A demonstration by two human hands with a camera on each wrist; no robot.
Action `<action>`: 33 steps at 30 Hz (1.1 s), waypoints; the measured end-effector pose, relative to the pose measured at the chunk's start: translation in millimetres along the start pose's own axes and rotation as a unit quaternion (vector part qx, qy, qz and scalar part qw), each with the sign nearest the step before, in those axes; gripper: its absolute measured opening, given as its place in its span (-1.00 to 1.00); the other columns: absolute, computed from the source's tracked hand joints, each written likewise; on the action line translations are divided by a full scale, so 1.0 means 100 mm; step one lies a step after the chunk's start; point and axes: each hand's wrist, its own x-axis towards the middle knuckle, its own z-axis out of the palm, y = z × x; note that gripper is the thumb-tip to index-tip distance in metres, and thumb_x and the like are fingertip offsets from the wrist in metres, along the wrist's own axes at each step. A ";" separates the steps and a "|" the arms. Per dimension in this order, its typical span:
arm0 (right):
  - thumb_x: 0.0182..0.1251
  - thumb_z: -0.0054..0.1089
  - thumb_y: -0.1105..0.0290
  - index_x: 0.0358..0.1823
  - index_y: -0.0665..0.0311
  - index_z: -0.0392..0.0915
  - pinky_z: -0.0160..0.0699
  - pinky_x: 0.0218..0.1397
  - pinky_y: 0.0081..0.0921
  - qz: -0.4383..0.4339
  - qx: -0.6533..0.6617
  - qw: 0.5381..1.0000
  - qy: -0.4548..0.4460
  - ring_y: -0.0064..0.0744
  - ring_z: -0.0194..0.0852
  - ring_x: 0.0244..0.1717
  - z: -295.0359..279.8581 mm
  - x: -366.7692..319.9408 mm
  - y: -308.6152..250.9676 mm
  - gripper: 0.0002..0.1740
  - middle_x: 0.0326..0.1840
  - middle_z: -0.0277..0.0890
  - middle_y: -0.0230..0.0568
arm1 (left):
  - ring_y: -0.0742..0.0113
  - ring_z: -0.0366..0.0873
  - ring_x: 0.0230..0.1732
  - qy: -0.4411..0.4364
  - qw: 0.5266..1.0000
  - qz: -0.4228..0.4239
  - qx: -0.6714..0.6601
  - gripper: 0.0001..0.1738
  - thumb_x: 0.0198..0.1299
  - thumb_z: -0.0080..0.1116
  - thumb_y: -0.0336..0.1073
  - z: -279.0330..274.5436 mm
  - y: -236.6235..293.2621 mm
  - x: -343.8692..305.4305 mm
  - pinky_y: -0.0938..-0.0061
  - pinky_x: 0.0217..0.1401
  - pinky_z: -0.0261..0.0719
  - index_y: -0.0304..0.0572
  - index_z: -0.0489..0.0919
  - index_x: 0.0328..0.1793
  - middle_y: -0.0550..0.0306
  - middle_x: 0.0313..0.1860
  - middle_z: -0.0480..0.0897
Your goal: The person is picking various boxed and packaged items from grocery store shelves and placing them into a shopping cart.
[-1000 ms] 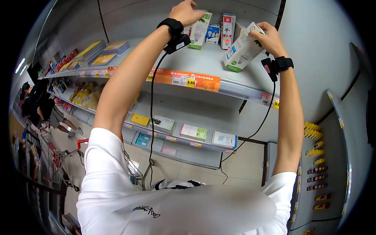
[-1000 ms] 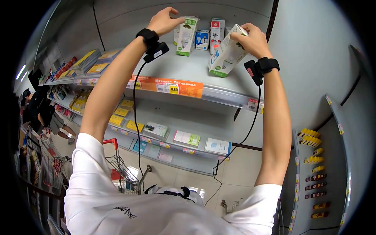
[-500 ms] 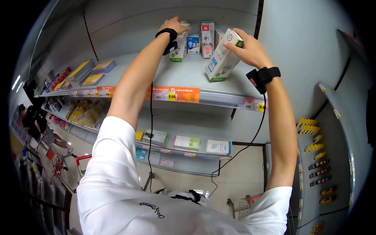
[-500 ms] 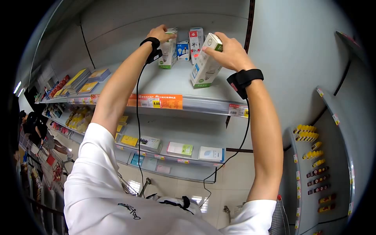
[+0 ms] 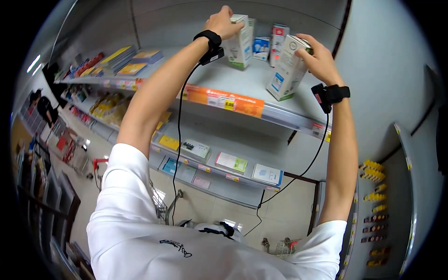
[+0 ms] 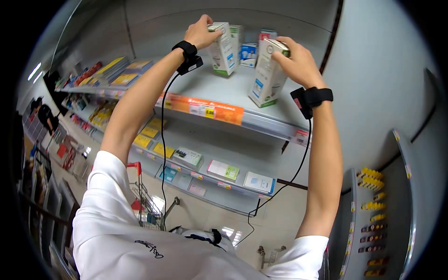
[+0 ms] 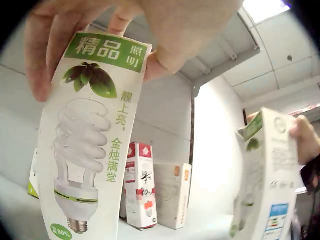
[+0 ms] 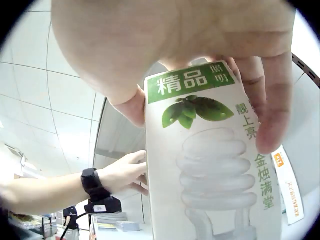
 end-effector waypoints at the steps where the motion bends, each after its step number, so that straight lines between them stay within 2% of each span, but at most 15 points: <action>1: 0.16 0.14 0.15 0.19 0.29 0.51 0.58 0.01 -0.29 0.000 0.014 1.000 0.004 -0.06 0.64 -0.09 0.03 0.02 -0.06 -0.42 -0.04 0.62 0.12 | -0.08 0.63 0.05 0.010 1.000 0.006 -0.016 -0.33 0.02 0.27 0.13 -0.13 -0.06 -0.06 0.19 0.17 0.52 -0.21 0.46 0.12 -0.21 -0.03 0.66; 4: 0.14 0.24 0.18 0.15 0.25 0.57 0.63 -0.19 -0.41 -0.028 0.065 0.996 0.046 -0.29 0.67 -0.30 0.11 0.10 -0.21 -0.46 -0.19 0.67 0.00 | 0.03 0.69 -0.09 0.080 0.994 0.072 -0.019 -0.34 0.02 0.29 0.14 -0.66 -0.29 -0.24 0.25 -0.05 0.64 -0.23 0.47 0.06 -0.17 -0.11 0.68; 6: 0.15 0.26 0.22 0.15 0.25 0.57 0.62 -0.33 -0.50 -0.028 0.131 0.988 0.078 -0.43 0.64 -0.40 0.16 0.13 -0.37 -0.48 -0.22 0.66 -0.10 | 0.04 0.70 -0.21 0.108 0.992 0.027 -0.050 -0.50 0.08 0.35 -0.09 -1.05 -0.34 -0.44 0.25 -0.14 0.67 -0.23 0.45 0.01 -0.08 -0.15 0.69; 8: 0.17 0.27 0.26 0.17 0.24 0.57 0.60 -0.41 -0.59 -0.049 0.182 0.976 0.104 -0.52 0.61 -0.46 0.27 0.18 -0.55 -0.50 -0.25 0.65 -0.17 | 0.20 0.68 -0.36 0.046 0.979 -0.065 -0.190 -0.48 0.06 0.37 -0.10 -1.53 -0.35 -0.72 0.38 -0.38 0.67 -0.31 0.43 -0.03 -0.11 -0.23 0.66; 11: 0.23 0.27 0.26 0.19 0.28 0.55 0.62 -0.38 -0.59 -0.091 0.243 0.962 0.085 -0.53 0.61 -0.43 0.51 0.23 -1.04 -0.50 -0.28 0.63 -0.21 | 0.32 0.65 -0.43 0.084 0.974 -0.086 -0.193 -0.46 0.04 0.39 -0.11 -1.98 -0.73 -1.04 0.46 -0.51 0.63 -0.35 0.42 -0.05 -0.08 -0.32 0.65; 17: 0.23 0.28 0.26 0.18 0.30 0.55 0.59 -0.38 -0.62 -0.158 0.335 0.927 -0.063 -0.56 0.58 -0.41 1.36 0.19 -2.17 -0.50 -0.27 0.63 -0.21 | 0.32 0.66 -0.42 0.091 0.970 -0.219 -0.063 -0.46 0.03 0.38 -0.08 -3.08 -1.21 -2.18 0.44 -0.52 0.64 -0.35 0.44 -0.07 -0.01 -0.38 0.66; 18: 0.23 0.28 0.26 0.18 0.31 0.54 0.58 -0.38 -0.61 -0.170 0.345 0.918 -0.093 -0.57 0.57 -0.41 1.52 0.15 -2.40 -0.50 -0.26 0.63 -0.21 | 0.33 0.66 -0.40 0.112 0.975 -0.186 0.038 -0.45 0.01 0.37 -0.05 -3.25 -1.40 -2.41 0.45 -0.45 0.66 -0.35 0.47 -0.06 0.00 -0.37 0.67; 20: 0.17 0.30 0.20 0.17 0.32 0.54 0.62 -0.35 -0.55 -0.190 0.354 0.906 -0.135 -0.50 0.59 -0.39 1.83 -0.02 -2.90 -0.45 -0.25 0.64 -0.16 | 0.12 0.70 -0.26 0.066 0.949 -0.303 -0.052 -0.37 -0.05 0.37 0.01 -3.62 -1.23 -2.97 0.32 -0.22 0.69 -0.38 0.49 -0.03 -0.14 -0.27 0.69; 21: 0.14 0.30 0.17 0.16 0.32 0.55 0.62 -0.35 -0.54 -0.202 0.356 0.898 -0.160 -0.47 0.60 -0.38 2.00 -0.11 -3.14 -0.43 -0.24 0.64 -0.14 | 0.17 0.71 -0.30 0.075 0.952 -0.270 0.122 -0.37 0.01 0.31 0.15 -3.73 -1.63 -3.27 0.36 -0.36 0.68 -0.24 0.47 -0.02 -0.10 -0.25 0.68; 22: 0.12 0.31 0.14 0.16 0.31 0.55 0.63 -0.34 -0.53 -0.212 0.354 0.892 -0.185 -0.45 0.61 -0.37 2.16 -0.22 -3.40 -0.40 -0.24 0.64 -0.12 | 0.26 0.67 -0.47 0.095 0.948 -0.285 0.104 -0.40 0.02 0.30 0.13 -3.86 -1.66 -3.57 0.44 -0.56 0.62 -0.22 0.46 -0.07 -0.04 -0.37 0.66; 24: 0.07 0.30 0.06 0.15 0.30 0.55 0.64 -0.28 -0.47 -0.236 0.346 0.881 -0.221 -0.36 0.63 -0.36 2.46 -0.47 -3.90 -0.35 -0.23 0.64 -0.07 | 0.24 0.66 -0.51 0.111 0.929 -0.341 0.092 -0.41 0.03 0.30 0.12 -4.16 -1.68 -4.14 0.42 -0.54 0.63 -0.24 0.44 -0.07 -0.04 -0.40 0.65; 26: 0.04 0.29 0.00 0.15 0.27 0.56 0.63 -0.18 -0.39 -0.249 0.261 0.882 -0.302 -0.26 0.66 -0.33 2.76 -0.74 -4.37 -0.33 -0.22 0.65 -0.01 | 0.21 0.67 -0.48 0.115 0.910 -0.388 0.094 -0.24 -0.05 0.31 0.16 -4.45 -1.69 -4.71 0.36 -0.42 0.65 -0.41 0.42 0.03 -0.13 -0.37 0.67; 29: -0.03 0.28 -0.07 0.17 0.29 0.54 0.56 0.05 -0.31 -0.298 0.286 0.856 -0.309 -0.09 0.68 -0.13 3.34 -1.18 -4.82 -0.24 -0.22 0.68 0.06 | 0.27 0.63 -0.54 0.138 0.869 -0.465 0.095 -0.31 0.03 0.28 0.07 -4.68 -1.59 -5.47 0.42 -0.55 0.59 -0.32 0.43 0.13 -0.04 -0.43 0.63; 31: -0.04 0.28 -0.09 0.18 0.30 0.53 0.55 0.08 -0.30 -0.311 0.269 0.840 -0.353 -0.07 0.68 -0.09 3.63 -1.54 -5.15 -0.21 -0.19 0.68 0.07 | 0.06 0.71 -0.33 0.105 0.841 -0.519 0.110 -0.17 -0.05 0.29 0.14 -4.85 -1.45 -6.00 0.30 -0.23 0.66 -0.43 0.42 0.17 -0.28 -0.27 0.67; 33: -0.06 0.28 -0.11 0.21 0.28 0.51 0.54 0.12 -0.28 -0.327 0.264 0.826 -0.376 -0.05 0.67 -0.05 3.91 -1.91 -5.41 -0.18 -0.14 0.67 0.09 | -0.01 0.70 -0.23 0.116 0.833 -0.515 0.168 -0.15 -0.05 0.27 0.16 -4.89 -1.60 -6.68 0.26 -0.14 0.64 -0.42 0.41 0.20 -0.33 -0.22 0.66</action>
